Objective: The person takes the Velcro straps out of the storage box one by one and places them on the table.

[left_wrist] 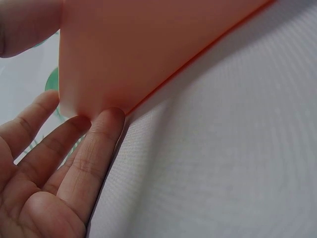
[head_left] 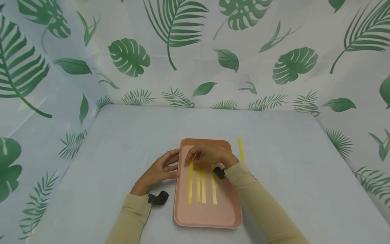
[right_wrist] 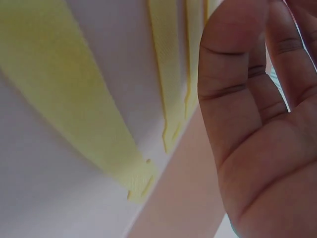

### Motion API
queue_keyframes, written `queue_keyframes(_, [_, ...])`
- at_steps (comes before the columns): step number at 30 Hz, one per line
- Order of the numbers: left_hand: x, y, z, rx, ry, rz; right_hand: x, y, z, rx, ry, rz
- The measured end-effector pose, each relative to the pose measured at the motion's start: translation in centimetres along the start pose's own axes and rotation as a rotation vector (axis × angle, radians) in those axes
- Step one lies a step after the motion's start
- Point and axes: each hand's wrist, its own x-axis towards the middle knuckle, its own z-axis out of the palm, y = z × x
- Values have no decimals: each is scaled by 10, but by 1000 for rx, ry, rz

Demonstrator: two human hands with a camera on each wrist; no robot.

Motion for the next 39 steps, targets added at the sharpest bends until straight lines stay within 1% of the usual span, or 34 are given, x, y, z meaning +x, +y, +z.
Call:
queue_keyframes(4, [0,-2,-1,-2,2,2,3,0,1,11,-9,20])
queue_keyframes(7, [0,-2,-1,-3,3,1,6,-3,2,13,-13,50])
queue_keyframes(11, [0,0,-2,-6,5,-11,9,-5,3,-13,-16,73])
queue_keyframes(18, [-1,1,-2,-23,-7,8,16,-3,6,-52,-18,92])
queue_keyframes(25, [0,-3,-3,-35,-27,26,20,0,9,-64,-11,78])
queue_keyframes(32, [0,-2,-3,-48,-24,26,21,1,12,-77,16,-3])
queue_keyframes(39, [-1,-1,-3,-43,-23,39,21,-2,13,-55,27,6])
